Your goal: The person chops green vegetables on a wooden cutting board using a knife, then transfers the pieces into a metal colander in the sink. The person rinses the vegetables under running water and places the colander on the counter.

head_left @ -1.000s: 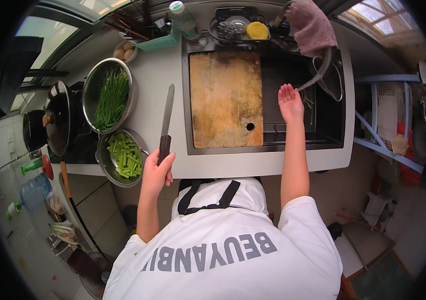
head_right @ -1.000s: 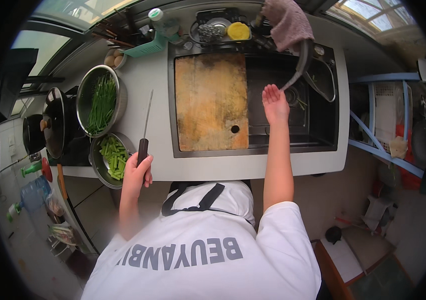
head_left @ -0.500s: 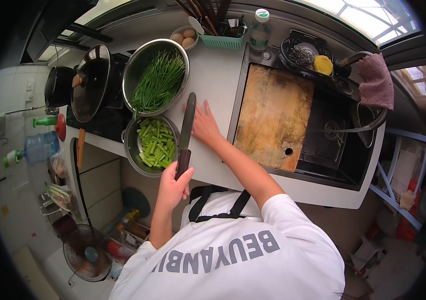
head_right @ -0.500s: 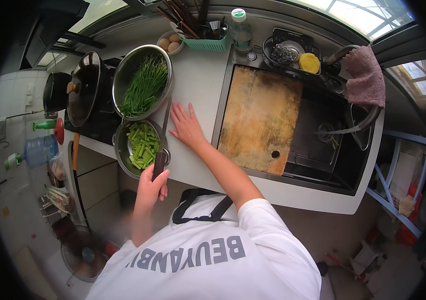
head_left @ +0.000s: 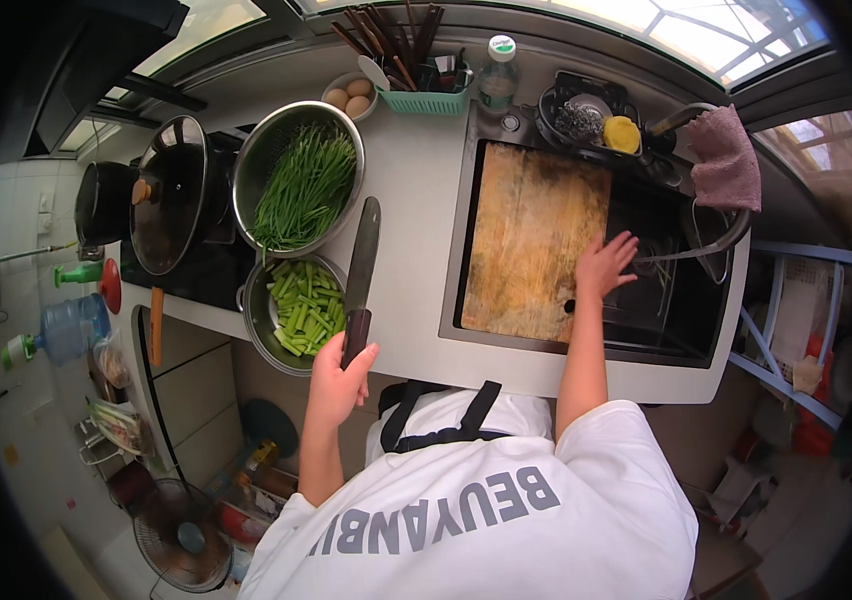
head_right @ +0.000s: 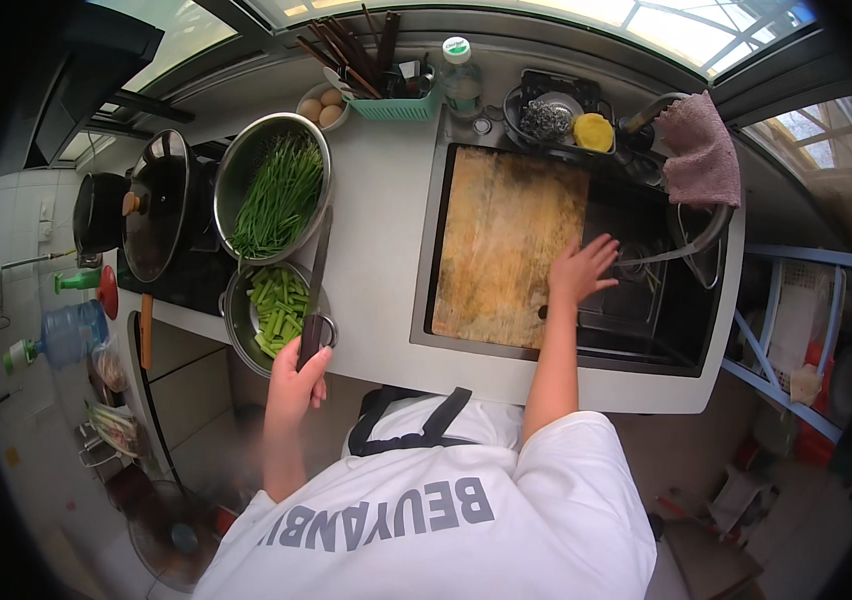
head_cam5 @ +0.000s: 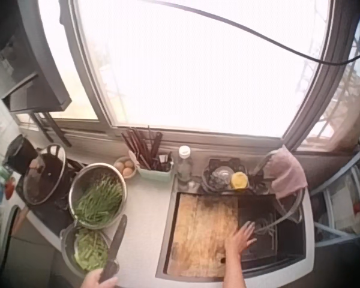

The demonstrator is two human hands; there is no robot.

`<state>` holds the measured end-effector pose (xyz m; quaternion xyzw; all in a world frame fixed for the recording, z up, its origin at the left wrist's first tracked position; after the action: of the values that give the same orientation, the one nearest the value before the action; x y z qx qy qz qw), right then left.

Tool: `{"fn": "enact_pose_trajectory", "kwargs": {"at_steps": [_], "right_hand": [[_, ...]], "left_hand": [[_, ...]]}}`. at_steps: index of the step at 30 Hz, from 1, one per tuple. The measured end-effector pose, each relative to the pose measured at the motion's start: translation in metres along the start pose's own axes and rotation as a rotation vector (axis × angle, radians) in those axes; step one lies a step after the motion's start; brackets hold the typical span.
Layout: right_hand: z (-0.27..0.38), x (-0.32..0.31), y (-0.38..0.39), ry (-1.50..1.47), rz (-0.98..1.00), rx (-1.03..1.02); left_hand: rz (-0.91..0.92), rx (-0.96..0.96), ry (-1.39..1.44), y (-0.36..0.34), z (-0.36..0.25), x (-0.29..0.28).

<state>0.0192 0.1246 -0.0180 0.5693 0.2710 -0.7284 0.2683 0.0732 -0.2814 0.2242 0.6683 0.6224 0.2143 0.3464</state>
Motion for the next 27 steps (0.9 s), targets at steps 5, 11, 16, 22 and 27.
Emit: {"fn": "enact_pose_trajectory", "kwargs": {"at_steps": [5, 11, 16, 22, 27], "right_hand": [[-0.119, 0.047, -0.037, -0.854, 0.478, 0.475], [-0.044, 0.034, 0.019, -0.819, 0.403, 0.168], [-0.071, 0.028, 0.006, -1.664, 0.389, 0.583], [-0.091, -0.025, -0.055, -2.619, 0.078, 0.975], [-0.105, -0.013, -0.048, -1.443, 0.219, 0.565]], "left_hand": [[0.0, -0.025, 0.011, 0.0, 0.007, -0.006], [0.026, -0.034, 0.023, -0.007, 0.009, 0.008], [0.086, -0.005, -0.023, -0.007, -0.01, 0.032], [0.126, 0.037, -0.109, -0.005, -0.016, 0.063], [0.208, 0.041, -0.126, -0.005, -0.012, 0.094]]}}
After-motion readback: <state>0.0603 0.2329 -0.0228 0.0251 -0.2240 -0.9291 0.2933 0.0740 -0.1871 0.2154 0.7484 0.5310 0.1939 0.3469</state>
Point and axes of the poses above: each hand's wrist, its own y-axis away from the middle knuckle, its own x-axis out of the palm, z = x × y, the point moved 1 cm from there along -y, towards the middle knuckle, and after that the axes turned 7 degrees about -x, right-handed, at the moved point
